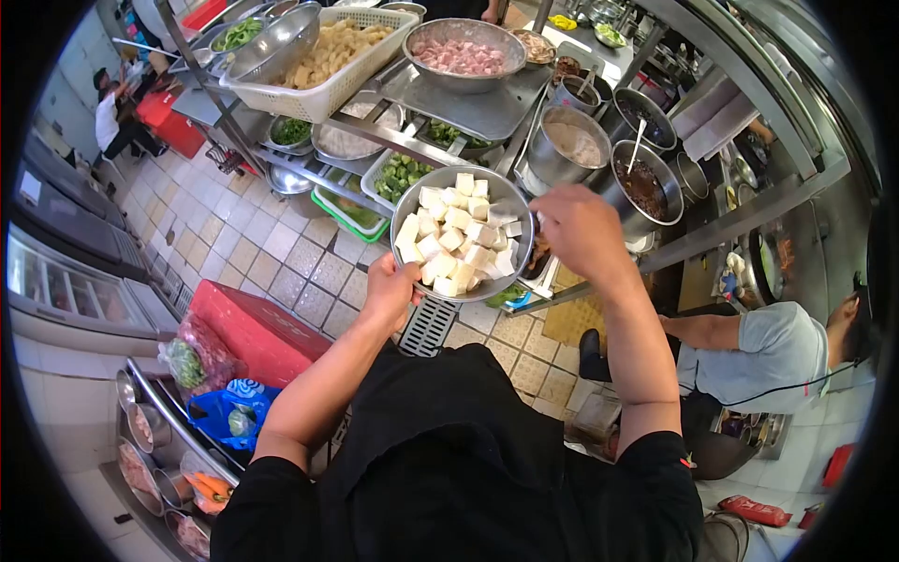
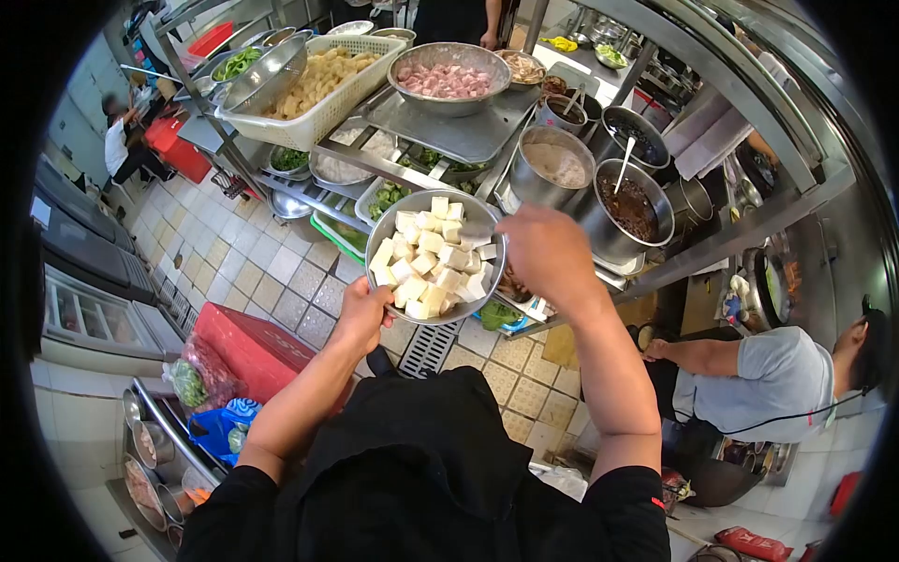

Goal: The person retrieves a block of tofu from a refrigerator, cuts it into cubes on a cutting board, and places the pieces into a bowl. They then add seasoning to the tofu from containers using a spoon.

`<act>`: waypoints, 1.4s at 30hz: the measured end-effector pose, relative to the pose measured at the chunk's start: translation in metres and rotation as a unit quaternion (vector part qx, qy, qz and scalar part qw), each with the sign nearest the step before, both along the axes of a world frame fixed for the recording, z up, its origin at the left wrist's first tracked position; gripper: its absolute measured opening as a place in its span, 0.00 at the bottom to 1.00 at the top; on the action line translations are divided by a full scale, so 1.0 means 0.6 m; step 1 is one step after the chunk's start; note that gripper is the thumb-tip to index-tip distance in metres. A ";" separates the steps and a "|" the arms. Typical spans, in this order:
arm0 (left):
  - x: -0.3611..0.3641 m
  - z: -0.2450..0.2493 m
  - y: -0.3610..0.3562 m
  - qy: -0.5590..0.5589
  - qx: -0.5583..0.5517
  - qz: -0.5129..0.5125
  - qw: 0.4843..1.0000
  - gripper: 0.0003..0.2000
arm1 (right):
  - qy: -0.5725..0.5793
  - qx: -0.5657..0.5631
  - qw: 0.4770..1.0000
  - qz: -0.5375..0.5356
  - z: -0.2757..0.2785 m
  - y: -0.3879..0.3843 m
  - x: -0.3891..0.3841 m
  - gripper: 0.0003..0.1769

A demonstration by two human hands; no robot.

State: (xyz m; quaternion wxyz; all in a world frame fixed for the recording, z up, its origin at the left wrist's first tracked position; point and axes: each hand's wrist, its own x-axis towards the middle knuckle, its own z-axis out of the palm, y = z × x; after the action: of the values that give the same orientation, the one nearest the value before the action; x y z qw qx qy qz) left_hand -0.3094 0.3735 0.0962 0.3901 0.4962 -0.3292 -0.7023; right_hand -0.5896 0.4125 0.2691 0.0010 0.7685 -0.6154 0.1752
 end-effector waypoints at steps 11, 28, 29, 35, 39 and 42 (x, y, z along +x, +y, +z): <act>0.011 -0.017 0.025 -0.004 -0.010 -0.018 1.000 0.05 | 0.111 -0.224 0.952 -0.178 -0.069 -0.148 -0.238 0.10; 0.041 -0.018 -0.043 -0.087 -0.095 -0.112 0.985 0.12 | -0.530 0.175 0.801 -0.215 -0.298 0.021 0.045 0.14; 0.041 -0.026 -0.043 -0.089 -0.080 -0.119 0.986 0.13 | -0.524 0.189 0.801 -0.219 -0.306 0.019 0.043 0.13; 0.049 0.001 -0.037 -0.080 -0.093 -0.125 0.985 0.14 | -0.528 0.160 0.809 -0.202 -0.266 0.028 0.043 0.12; 0.041 -0.019 -0.062 -0.037 -0.109 -0.144 0.983 0.13 | -0.517 0.130 0.824 -0.189 -0.253 0.017 0.047 0.11; 0.035 -0.028 -0.062 -0.041 -0.088 -0.126 0.987 0.13 | -0.523 0.145 0.814 -0.206 -0.293 0.007 0.040 0.10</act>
State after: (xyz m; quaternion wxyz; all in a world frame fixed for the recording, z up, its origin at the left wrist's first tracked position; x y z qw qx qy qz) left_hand -0.2887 0.3362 0.0792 0.3266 0.4426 -0.4656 -0.6933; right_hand -0.5657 0.4166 0.0935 -0.3969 0.4076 -0.6851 0.4550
